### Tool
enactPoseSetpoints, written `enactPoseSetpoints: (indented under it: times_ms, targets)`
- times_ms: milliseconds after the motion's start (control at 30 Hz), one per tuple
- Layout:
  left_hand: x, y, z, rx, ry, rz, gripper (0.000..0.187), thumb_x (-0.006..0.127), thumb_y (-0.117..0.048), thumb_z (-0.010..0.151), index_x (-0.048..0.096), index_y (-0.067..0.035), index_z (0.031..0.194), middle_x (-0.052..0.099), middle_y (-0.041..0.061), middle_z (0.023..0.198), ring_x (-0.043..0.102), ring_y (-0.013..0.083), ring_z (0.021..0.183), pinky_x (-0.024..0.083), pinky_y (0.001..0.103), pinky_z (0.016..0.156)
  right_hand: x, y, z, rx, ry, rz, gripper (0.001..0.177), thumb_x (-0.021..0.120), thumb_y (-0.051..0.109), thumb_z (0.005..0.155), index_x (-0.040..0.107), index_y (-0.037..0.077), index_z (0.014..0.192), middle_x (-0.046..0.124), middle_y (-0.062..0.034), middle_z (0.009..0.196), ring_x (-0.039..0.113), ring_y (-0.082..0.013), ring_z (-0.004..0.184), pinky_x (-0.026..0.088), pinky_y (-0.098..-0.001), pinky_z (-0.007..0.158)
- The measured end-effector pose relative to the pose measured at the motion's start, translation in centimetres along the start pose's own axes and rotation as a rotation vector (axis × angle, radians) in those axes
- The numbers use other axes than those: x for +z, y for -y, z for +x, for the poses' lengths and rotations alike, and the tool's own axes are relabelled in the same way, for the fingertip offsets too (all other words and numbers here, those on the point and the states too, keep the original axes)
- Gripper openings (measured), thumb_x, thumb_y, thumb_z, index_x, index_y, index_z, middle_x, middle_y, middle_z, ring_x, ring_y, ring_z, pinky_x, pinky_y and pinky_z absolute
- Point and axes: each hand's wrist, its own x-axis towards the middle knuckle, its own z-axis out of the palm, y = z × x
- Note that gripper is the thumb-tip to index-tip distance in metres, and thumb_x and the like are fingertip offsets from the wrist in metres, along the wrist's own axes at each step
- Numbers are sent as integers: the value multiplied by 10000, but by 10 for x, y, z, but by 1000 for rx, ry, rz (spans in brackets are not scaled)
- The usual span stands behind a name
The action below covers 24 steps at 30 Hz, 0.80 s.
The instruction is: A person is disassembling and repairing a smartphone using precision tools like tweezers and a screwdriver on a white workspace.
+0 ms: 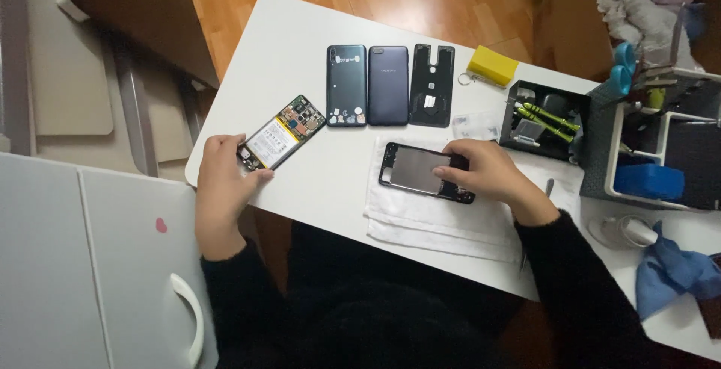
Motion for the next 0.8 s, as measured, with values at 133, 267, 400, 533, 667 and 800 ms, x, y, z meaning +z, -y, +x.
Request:
enactPoseSetpoints:
  times_ms: [133, 267, 400, 533, 667, 800]
  targets:
    - [10, 17, 8, 27, -13, 102, 746, 956, -279, 703, 672, -9, 1338, 600, 159, 1275, 608, 355, 1217, 502, 423, 1006, 2, -4, 0, -9, -25, 47, 266, 801, 224, 865, 778, 40, 1056, 781, -173, 876, 731, -364, 834, 525, -398, 728]
    - [8, 4, 3, -10, -14, 160, 742, 929, -261, 735, 656, -26, 1383, 653, 171, 1260, 631, 334, 1205, 512, 425, 988, 4, -10, -1, -33, -45, 75, 281, 809, 243, 871, 777, 46, 1069, 777, -153, 878, 725, -324, 828, 518, -381, 722]
    - [7, 1, 0, -11, -15, 202, 709, 902, -275, 762, 654, -49, 1388, 700, 178, 1263, 638, 308, 1243, 481, 409, 1030, 1, -3, -10, -45, -56, 115, 297, 792, 263, 895, 762, 49, 1099, 775, -150, 899, 728, -311, 848, 524, -375, 733]
    - [7, -11, -5, -1, -16, 228, 682, 877, -205, 789, 636, -17, 1399, 682, 214, 1313, 616, 336, 1280, 457, 452, 1063, 5, -12, -7, -87, -55, 116, 324, 800, 273, 894, 752, 36, 1109, 774, -181, 936, 731, -353, 892, 531, -414, 753]
    - [-3, -20, -14, 27, -20, 144, 765, 906, -171, 737, 588, 3, 1410, 681, 233, 1243, 618, 391, 1243, 456, 492, 1061, 9, -15, -12, -134, -122, 78, 318, 772, 270, 917, 741, 51, 1145, 769, -176, 970, 728, -360, 938, 536, -429, 807]
    - [-6, -20, -13, 35, 0, 92, 916, 955, -161, 675, 465, 49, 1421, 657, 280, 1173, 628, 469, 1178, 497, 552, 1016, 35, -54, 9, -521, -667, -542, 377, 791, 286, 892, 683, 158, 1230, 683, -82, 1106, 682, -276, 1034, 502, -408, 931]
